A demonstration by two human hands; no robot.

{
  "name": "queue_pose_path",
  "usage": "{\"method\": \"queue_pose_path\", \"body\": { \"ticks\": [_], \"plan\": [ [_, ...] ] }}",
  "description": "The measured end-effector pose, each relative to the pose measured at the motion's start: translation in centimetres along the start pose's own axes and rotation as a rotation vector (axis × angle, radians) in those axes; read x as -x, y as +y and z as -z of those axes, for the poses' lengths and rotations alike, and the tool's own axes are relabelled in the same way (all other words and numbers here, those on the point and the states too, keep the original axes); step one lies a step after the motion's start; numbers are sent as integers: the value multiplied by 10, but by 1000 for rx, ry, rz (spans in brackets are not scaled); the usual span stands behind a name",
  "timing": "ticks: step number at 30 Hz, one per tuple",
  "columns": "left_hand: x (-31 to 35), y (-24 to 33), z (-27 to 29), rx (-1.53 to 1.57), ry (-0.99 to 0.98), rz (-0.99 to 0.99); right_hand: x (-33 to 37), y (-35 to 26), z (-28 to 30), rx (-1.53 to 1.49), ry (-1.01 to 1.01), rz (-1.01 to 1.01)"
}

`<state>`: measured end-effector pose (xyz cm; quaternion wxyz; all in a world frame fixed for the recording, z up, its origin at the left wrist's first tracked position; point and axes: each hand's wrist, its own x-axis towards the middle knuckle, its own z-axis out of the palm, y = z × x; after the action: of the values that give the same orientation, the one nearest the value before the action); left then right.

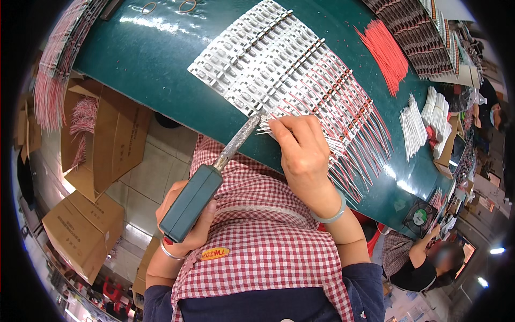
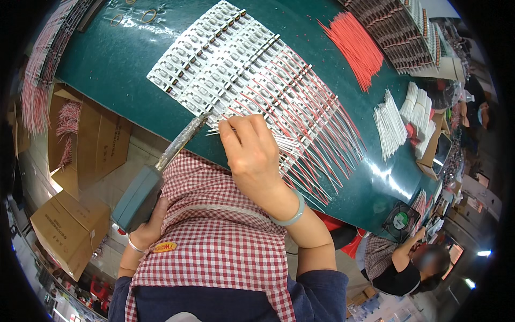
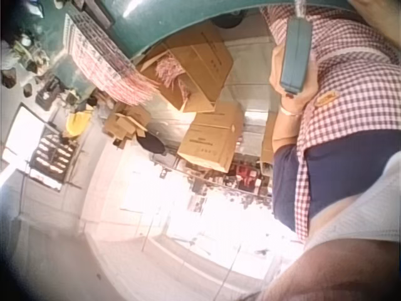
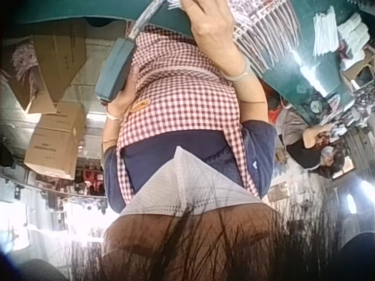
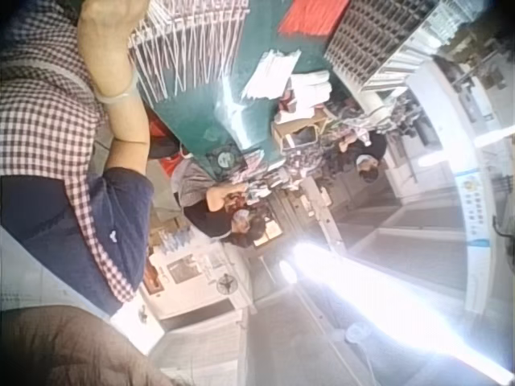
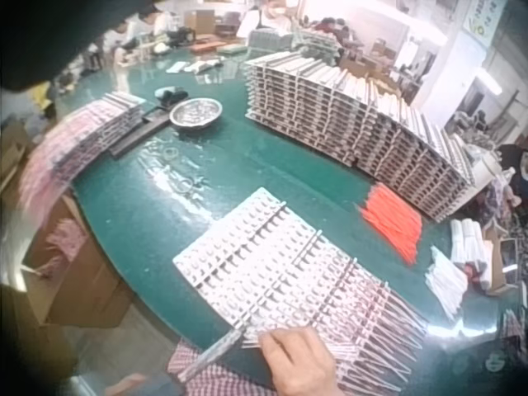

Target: The person places wire sleeves onto the wire ends of circuit board strips and applies heat to the connections using a handheld heating tool.

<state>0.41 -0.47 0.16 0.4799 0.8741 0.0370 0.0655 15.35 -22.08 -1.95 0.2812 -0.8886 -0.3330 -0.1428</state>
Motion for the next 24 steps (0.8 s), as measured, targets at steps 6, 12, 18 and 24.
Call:
{"method": "queue_pose_path", "body": {
  "ticks": [6,12,18,24],
  "plan": [
    [2,-2,-2,6,-14,19,-1,-2,2,-33,33,-13],
    [-8,4,-5,-21,-27,-14,0,3,4,-5,107,-68],
    [-27,10,-6,-87,-12,-166,-1,3,3,15,64,-43],
    [-31,16,-7,-88,-33,-112,-2,3,4,20,48,-43]
  ]
}}
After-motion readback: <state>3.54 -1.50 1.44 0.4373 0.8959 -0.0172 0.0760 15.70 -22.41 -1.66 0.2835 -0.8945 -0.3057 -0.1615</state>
